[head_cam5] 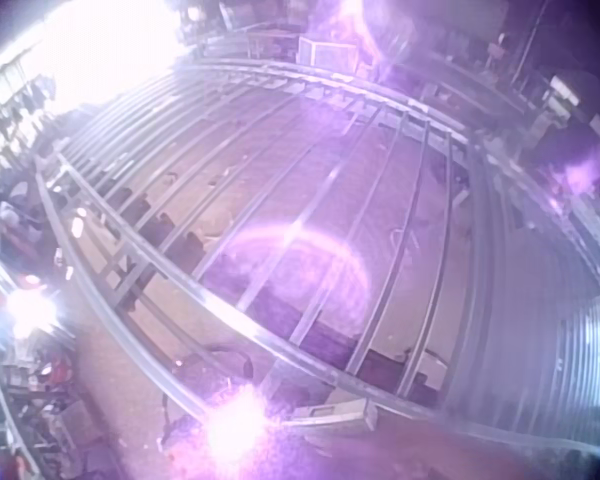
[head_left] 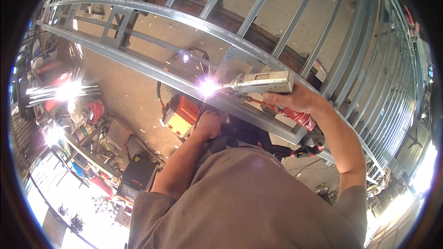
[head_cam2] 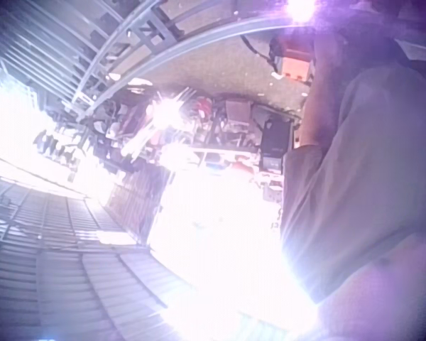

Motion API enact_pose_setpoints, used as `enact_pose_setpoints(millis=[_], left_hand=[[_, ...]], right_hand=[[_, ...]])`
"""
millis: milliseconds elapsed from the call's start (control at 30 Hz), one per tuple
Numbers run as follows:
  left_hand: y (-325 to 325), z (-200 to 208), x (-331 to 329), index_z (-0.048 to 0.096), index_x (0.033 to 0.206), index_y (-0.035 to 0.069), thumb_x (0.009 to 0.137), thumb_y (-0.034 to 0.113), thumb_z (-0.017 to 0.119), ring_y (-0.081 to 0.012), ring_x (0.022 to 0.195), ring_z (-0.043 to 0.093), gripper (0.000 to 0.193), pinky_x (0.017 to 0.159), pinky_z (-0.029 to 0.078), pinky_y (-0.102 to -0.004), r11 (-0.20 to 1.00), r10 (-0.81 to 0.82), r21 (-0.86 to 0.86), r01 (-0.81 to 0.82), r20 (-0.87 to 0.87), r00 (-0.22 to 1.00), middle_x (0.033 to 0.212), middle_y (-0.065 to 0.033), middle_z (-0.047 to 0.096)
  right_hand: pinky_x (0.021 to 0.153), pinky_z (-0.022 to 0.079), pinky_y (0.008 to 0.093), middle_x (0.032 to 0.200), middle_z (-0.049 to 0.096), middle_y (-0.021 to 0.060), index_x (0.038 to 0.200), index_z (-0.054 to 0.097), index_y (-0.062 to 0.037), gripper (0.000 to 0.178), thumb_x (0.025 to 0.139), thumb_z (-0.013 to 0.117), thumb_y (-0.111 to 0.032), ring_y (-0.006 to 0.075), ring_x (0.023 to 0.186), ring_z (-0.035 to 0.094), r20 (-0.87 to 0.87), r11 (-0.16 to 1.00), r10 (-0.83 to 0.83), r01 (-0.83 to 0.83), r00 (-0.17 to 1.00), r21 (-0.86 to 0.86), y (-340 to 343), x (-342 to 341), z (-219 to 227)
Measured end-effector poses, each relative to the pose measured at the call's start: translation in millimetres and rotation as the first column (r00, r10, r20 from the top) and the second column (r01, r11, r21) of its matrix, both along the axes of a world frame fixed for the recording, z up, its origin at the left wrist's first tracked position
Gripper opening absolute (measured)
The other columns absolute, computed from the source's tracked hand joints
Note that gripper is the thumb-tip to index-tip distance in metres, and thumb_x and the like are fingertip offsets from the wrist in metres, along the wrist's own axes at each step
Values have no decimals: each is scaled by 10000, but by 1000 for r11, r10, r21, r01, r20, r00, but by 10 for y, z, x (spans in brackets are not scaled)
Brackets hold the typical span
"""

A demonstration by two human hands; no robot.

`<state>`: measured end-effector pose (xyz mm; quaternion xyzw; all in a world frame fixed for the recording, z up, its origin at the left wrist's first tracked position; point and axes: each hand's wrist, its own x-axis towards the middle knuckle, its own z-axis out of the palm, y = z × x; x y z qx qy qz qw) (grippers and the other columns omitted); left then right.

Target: The person welds joints on a large metal frame using a handheld welding torch. They move along the structure, applying welds at multiple intersections while sparks fly. The person adjusts position and repositions the torch to reach different sections of the frame.

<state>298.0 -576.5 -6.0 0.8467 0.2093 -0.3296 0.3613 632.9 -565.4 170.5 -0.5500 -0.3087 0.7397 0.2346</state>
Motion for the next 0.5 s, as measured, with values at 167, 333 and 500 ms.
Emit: enact_pose_setpoints(millis=[167,333,500], left_hand=[[-15,-41,-12,779,1037,180,732,306,721,-272,1080,679,335,1037,436,-408,999,27,-34,-28,-5,1000,1025,-99,752],[-56,-134,-77,795,906,173,780,395,690,-304,995,688,276,1003,451,-442,999,41,16,-43,78,996,923,-121,744],[-70,-186,-98,792,895,168,776,393,701,-308,998,688,270,1002,448,-442,999,47,14,-49,109,993,926,-117,746]], right_hand=[[565,531,288,860,675,30,1272,643,-44,445,955,779,-326,115,720,616,-11,1000,10,-10,1000,-21,32,-11,47],[570,523,277,878,669,19,1374,619,-63,511,963,769,-327,101,724,599,-37,999,14,-15,999,-34,32,-16,61],[567,518,286,890,668,22,1378,621,-64,511,965,767,-326,107,724,590,-62,1000,9,-10,998,-12,25,-3,71]])
